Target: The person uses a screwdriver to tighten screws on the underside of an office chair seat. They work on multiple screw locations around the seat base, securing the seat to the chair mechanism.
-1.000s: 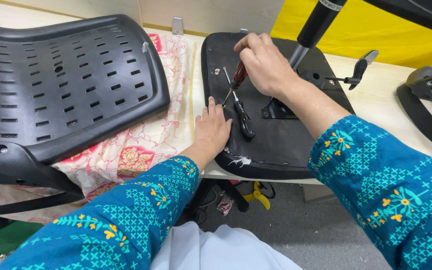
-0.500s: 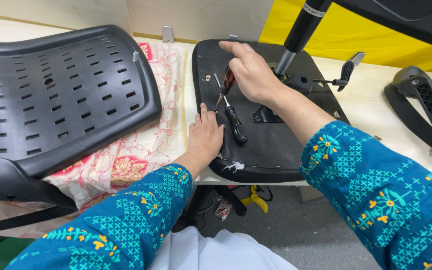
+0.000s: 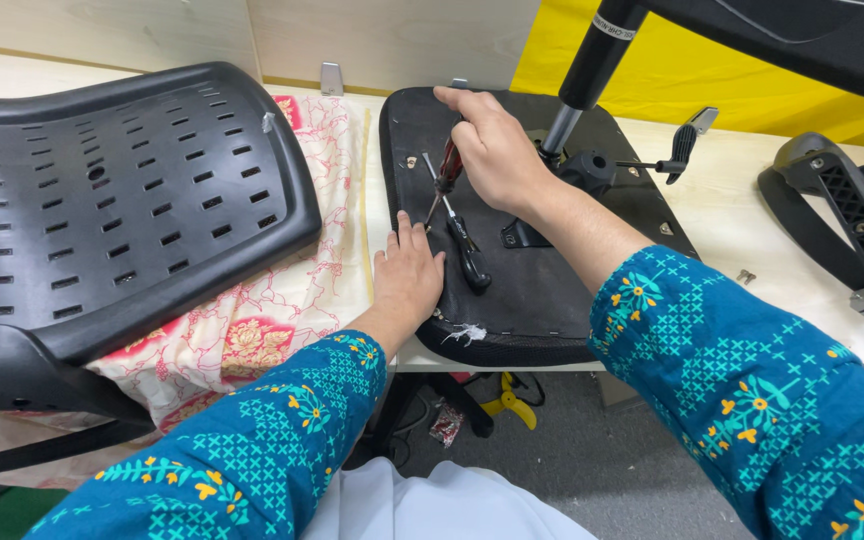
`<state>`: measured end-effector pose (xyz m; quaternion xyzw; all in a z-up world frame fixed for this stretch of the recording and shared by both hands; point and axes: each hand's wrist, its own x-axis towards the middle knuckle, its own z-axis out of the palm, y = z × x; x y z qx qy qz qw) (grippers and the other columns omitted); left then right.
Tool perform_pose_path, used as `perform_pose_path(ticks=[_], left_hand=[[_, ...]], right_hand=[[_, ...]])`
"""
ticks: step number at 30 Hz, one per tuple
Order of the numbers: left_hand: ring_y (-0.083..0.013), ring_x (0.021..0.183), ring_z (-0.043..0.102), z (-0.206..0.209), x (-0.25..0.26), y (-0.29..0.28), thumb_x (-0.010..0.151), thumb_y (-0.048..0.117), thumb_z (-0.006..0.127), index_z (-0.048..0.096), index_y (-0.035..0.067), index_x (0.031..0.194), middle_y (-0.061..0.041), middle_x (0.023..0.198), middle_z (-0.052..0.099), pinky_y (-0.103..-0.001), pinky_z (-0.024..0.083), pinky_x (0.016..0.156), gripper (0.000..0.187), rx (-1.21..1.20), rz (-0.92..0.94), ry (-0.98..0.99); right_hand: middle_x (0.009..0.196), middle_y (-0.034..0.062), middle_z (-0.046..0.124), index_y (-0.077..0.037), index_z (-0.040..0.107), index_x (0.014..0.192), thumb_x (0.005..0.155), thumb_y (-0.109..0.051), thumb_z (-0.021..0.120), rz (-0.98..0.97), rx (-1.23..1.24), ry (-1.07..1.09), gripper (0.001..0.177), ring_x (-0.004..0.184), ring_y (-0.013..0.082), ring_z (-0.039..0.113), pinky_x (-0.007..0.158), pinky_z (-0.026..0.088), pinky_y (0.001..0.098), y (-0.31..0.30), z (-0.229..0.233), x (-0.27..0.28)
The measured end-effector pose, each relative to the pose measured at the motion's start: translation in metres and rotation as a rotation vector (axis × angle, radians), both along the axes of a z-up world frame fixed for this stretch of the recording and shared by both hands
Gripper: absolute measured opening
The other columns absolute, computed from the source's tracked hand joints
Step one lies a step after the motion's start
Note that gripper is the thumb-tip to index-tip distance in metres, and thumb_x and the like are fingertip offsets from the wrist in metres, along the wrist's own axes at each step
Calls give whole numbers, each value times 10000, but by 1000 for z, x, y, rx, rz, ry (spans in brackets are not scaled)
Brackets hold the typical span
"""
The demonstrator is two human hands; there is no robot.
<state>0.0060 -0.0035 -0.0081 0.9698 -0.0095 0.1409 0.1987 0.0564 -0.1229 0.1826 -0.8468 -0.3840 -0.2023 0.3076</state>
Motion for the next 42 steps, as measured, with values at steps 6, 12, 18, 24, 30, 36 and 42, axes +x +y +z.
perform_pose_path(ticks=[6, 12, 18, 24, 30, 36, 42], left_hand=[[-434, 1370, 443, 3, 1, 1, 969, 383, 581, 391, -25, 1466, -267, 1592, 291, -547, 423, 1040, 671, 21, -7, -18], [-439, 1376, 444, 3, 0, 1, 989, 385, 567, 394, -25, 1467, -274, 1607, 276, -534, 433, 1043, 654, 30, -26, 11], [-419, 1377, 444, 6, 0, 3, 983, 393, 564, 397, -5, 1453, -249, 1610, 287, -543, 421, 1041, 639, 23, -22, 37], [-386, 1299, 499, 19, -6, 8, 960, 405, 611, 404, 0, 1482, -244, 1548, 360, -547, 393, 1055, 692, 43, -28, -76], [-264, 1117, 635, 50, 13, 30, 861, 462, 748, 757, 158, 1025, -96, 1112, 705, -456, 430, 1006, 345, -129, -2, -77], [-270, 840, 700, 44, 34, 38, 960, 399, 685, 772, 158, 947, -65, 811, 718, -443, 458, 880, 257, -34, -129, -157], [-284, 882, 701, 32, 51, 40, 900, 332, 691, 745, 140, 887, -84, 868, 716, -469, 496, 787, 200, 30, -197, -281]], right_hand=[[1170, 153, 696, -103, 627, 1331, 1052, -285, 544, -202, -110, 130, 343, 1137, 328, 666, 990, 497, 414, -1, 13, -15], [1222, 217, 636, -40, 569, 1422, 1084, -232, 534, -190, -65, 33, 389, 1140, 371, 616, 993, 468, 439, -2, 4, -10], [1156, 141, 715, -129, 583, 1413, 1019, -285, 495, -164, -92, 219, 433, 1109, 318, 674, 994, 502, 400, 5, 17, -10], [957, 161, 688, -104, 705, 1124, 1025, -360, 554, -204, -168, 96, 314, 974, 354, 653, 860, 508, 456, 21, 29, -28], [911, 164, 672, -92, 702, 1055, 1018, -410, 557, -264, -220, 84, 352, 933, 371, 644, 823, 504, 488, 24, 29, -27], [950, 166, 685, -79, 712, 1092, 1047, -437, 534, -330, -207, 134, 402, 960, 387, 655, 854, 501, 489, 18, 28, -16], [1048, 168, 721, -28, 676, 1282, 968, -178, 586, -30, -120, 59, 360, 908, 311, 713, 810, 547, 402, -1, 38, -3]])
